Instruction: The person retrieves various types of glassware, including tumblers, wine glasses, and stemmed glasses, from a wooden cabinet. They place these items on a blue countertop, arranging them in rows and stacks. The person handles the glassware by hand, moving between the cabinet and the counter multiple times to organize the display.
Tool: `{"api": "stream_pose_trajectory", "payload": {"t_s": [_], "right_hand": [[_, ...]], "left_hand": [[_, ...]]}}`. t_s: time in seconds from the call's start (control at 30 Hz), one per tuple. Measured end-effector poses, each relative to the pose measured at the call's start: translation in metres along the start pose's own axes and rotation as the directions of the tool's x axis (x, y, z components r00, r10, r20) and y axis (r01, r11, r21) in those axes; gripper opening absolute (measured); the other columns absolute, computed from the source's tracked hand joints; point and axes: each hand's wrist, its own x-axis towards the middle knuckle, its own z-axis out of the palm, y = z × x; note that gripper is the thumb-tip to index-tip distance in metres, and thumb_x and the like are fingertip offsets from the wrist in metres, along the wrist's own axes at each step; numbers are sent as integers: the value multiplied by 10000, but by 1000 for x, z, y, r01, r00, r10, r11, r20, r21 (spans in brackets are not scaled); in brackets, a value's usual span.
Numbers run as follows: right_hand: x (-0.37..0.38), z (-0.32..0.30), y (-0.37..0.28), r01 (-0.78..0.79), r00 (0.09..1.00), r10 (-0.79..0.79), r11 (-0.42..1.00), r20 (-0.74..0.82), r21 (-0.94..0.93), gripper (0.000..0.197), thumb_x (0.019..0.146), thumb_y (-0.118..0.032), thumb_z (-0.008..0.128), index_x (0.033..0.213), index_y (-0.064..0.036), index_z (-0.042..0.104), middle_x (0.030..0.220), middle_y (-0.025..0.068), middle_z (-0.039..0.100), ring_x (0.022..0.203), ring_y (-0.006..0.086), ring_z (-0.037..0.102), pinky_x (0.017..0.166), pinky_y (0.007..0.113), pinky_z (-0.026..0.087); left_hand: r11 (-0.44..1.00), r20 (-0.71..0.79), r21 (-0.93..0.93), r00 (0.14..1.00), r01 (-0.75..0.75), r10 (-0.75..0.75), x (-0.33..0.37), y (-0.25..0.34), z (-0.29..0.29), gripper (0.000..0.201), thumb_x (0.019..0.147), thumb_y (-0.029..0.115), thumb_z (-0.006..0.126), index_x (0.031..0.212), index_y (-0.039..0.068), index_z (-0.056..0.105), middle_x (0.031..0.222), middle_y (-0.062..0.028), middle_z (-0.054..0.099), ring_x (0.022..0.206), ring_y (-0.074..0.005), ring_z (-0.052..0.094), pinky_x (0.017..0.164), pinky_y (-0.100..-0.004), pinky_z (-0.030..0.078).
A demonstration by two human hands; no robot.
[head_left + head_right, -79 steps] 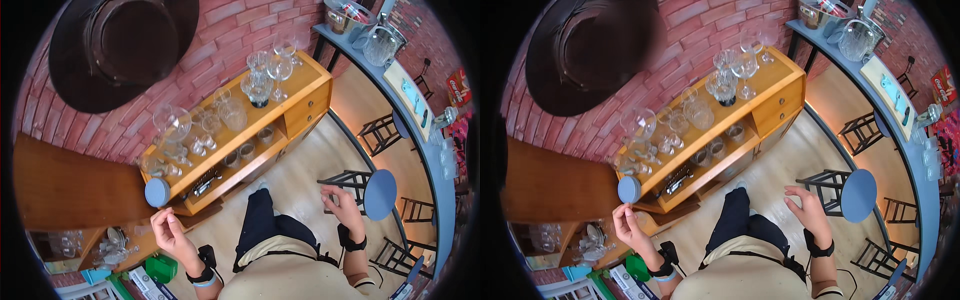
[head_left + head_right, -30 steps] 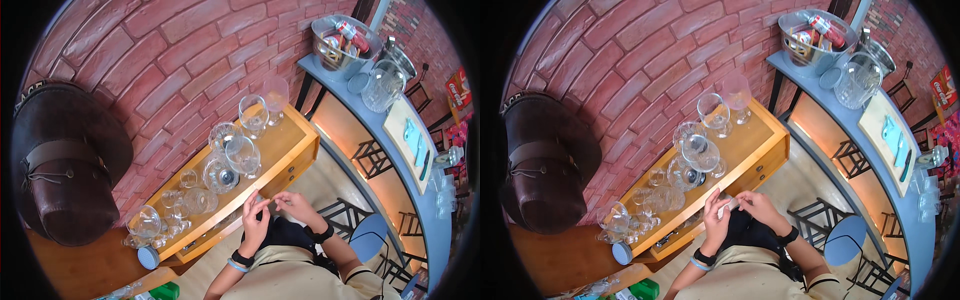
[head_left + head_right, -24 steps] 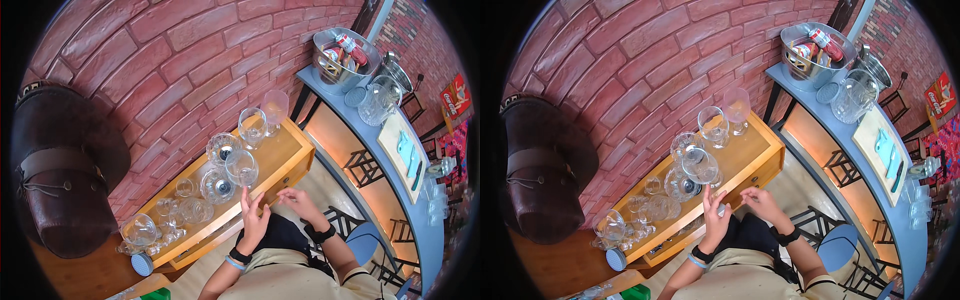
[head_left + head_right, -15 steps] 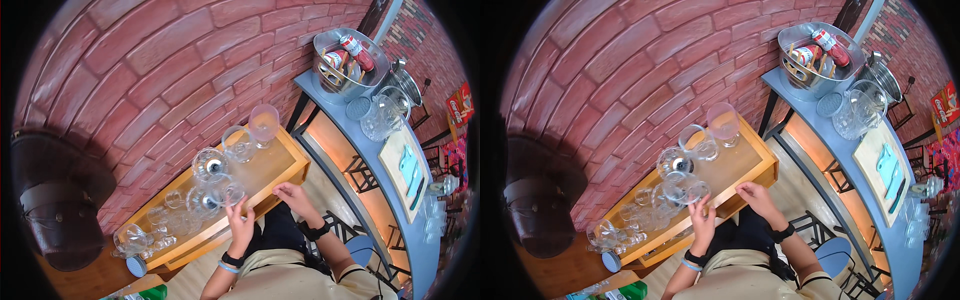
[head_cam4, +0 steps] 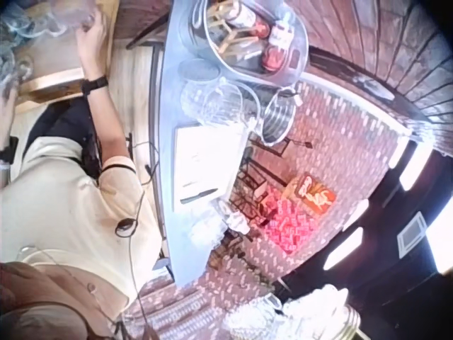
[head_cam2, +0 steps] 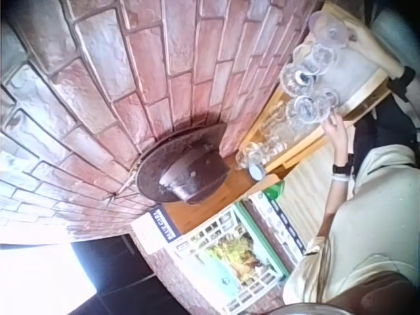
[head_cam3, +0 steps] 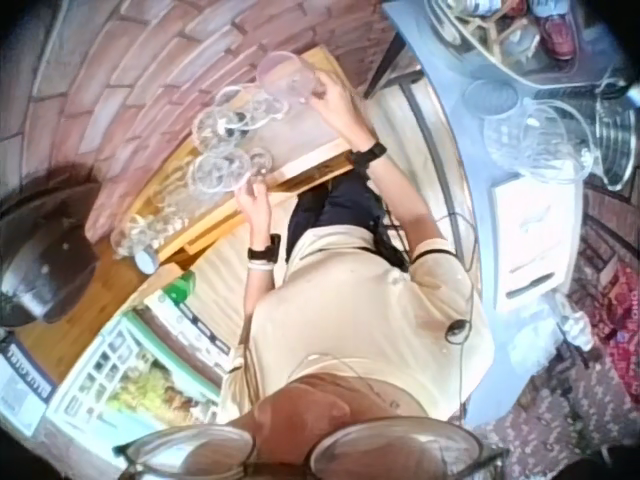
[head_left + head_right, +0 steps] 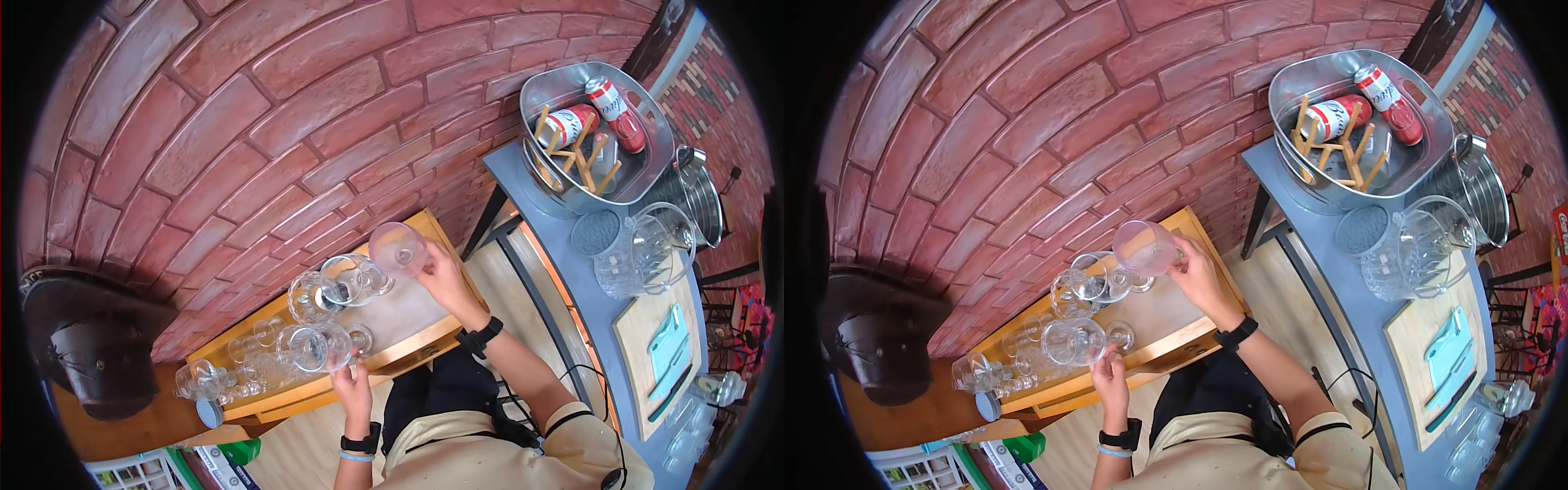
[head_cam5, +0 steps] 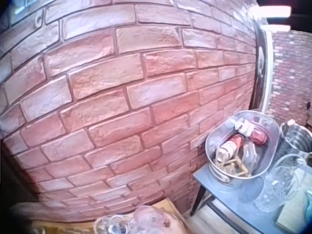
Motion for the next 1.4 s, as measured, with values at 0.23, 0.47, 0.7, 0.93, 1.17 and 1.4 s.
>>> {"api": "stream_pose_trajectory", "payload": {"t_s": [0.23, 0.47, 0.7, 0.93, 1.17, 1.4], "right_hand": [[14, 4, 8, 81, 991, -52, 967, 123, -243, 249, 740, -49, 615, 985, -16, 589, 853, 177, 611, 746, 304, 612, 656, 353, 479], [1, -6, 13, 174, 980, -132, 933, 150, -314, 219, 763, -26, 563, 980, -5, 587, 813, 212, 603, 776, 386, 585, 656, 386, 473], [-26, -36, -41, 190, 982, -173, 926, 80, -327, 179, 795, -49, 554, 961, 0, 598, 855, 146, 619, 824, 275, 589, 713, 331, 459], [-73, -34, -122, -148, 967, 163, 985, 194, -91, 209, 897, -185, 519, 884, 14, 581, 730, 13, 578, 643, 67, 506, 594, 220, 408], [-151, 5, -163, -327, 904, 198, 891, 378, 314, 213, 927, -234, 471, 849, -49, 540, 741, -40, 524, 571, 5, 386, 516, 164, 320], [-243, 55, -175, -393, 918, 318, 810, 237, 435, 235, 935, -239, 452, 819, -55, 541, 716, -37, 518, 540, 12, 358, 482, 164, 288]], "left_hand": [[998, 8, 6, 998, 56, -56, -15, 19, -10, 173, 828, 3, 529, 994, -7, 579, 1184, -119, 459, 1102, -218, 475, 924, -315, 379], [995, -30, 99, 999, -19, 22, -32, 16, -21, 159, 820, 39, 558, 975, 15, 585, 1132, -110, 490, 1061, -226, 498, 883, -302, 418], [988, 157, 109, 979, 113, -130, -45, 31, -26, 127, 830, 52, 556, 939, -2, 592, 1063, -117, 537, 990, -195, 542, 813, -305, 473], [950, 411, 65, 876, -305, 253, -46, 103, -37, 119, 769, 39, 625, 880, -1, 604, 875, -131, 612, 817, -257, 605, 730, -296, 476], [931, 505, -218, 782, -294, 365, -47, 114, -94, 104, 753, -15, 623, 852, -17, 589, 862, -131, 610, 790, -240, 601, 721, -303, 476], [939, 686, -336, 665, -68, 294, -43, 95, -138, 81, 785, -38, 569, 866, -26, 567, 889, -120, 575, 847, -194, 572, 776, -286, 456]]}}
